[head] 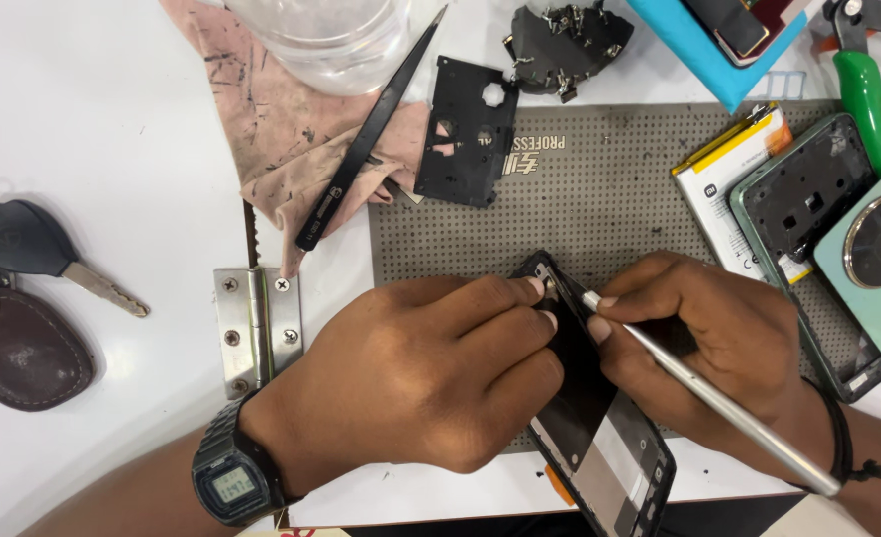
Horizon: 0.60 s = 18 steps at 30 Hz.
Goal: The person holds a disassembled phone frame in one hand and uses a precision knife to scrape old adhesive and residue from its edges and back surface. They rotate the frame to work around its perimeter, set it down briefly, and continue scraping along the frame edges over a repair mat.
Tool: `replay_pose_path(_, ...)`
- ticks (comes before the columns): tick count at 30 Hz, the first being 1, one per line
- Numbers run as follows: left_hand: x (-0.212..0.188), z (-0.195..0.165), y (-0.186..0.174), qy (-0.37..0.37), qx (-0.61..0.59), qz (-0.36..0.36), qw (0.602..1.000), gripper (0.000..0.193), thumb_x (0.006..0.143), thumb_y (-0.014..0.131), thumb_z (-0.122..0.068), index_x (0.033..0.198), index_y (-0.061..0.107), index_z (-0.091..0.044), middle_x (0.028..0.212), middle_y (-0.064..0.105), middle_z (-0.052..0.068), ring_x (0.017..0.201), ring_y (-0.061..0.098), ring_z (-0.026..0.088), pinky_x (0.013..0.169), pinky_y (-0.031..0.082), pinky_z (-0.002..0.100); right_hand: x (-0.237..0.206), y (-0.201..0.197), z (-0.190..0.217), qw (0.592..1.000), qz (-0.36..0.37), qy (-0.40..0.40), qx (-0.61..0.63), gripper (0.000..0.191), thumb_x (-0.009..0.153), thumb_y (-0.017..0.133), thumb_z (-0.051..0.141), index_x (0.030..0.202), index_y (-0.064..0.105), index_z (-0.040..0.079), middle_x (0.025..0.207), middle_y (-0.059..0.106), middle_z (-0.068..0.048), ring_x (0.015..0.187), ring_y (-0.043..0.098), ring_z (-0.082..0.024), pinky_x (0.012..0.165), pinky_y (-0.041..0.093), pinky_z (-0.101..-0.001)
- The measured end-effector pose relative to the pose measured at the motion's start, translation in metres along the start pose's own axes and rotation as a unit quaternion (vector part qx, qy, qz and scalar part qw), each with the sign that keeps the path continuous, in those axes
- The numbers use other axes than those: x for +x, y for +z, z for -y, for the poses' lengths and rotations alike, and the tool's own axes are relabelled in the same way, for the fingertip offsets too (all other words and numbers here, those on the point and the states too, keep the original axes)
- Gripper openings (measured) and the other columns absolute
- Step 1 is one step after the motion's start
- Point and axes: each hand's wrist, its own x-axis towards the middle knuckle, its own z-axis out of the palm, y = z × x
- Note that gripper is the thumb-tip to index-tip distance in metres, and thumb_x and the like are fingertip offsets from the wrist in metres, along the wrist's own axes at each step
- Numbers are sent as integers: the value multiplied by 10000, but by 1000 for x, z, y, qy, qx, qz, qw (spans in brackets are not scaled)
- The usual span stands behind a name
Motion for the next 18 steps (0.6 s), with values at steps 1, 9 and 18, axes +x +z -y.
replay_pose_path(1,0,0,0,-1,3,-1,1000,145,799,707,-43,713,591,-53,866,658,68,897,720,215,765,645,340,0,-1,-1,1000,1,3,10,183,799,737,12,911,594,-6,892,737,-129,700,742,-134,591,567,-241)
replay_pose_path(9,-7,4,3,-1,-22,4,1000,131,824,715,-52,748,609,-44,862,643,70,892,710,216,749,636,341,4,5,5,999,-8,2,-33,188,827,762,7,928,604,-17,910,742,-137,709,741,-136,591,562,-245)
replay_pose_path(18,0,0,2,-1,-1,-4,1000,108,801,703,-44,736,618,-51,895,678,65,925,723,218,768,641,338,5,0,5,999,-3,-5,-34,209,795,775,11,889,591,-22,874,732,-151,665,733,-147,539,544,-248)
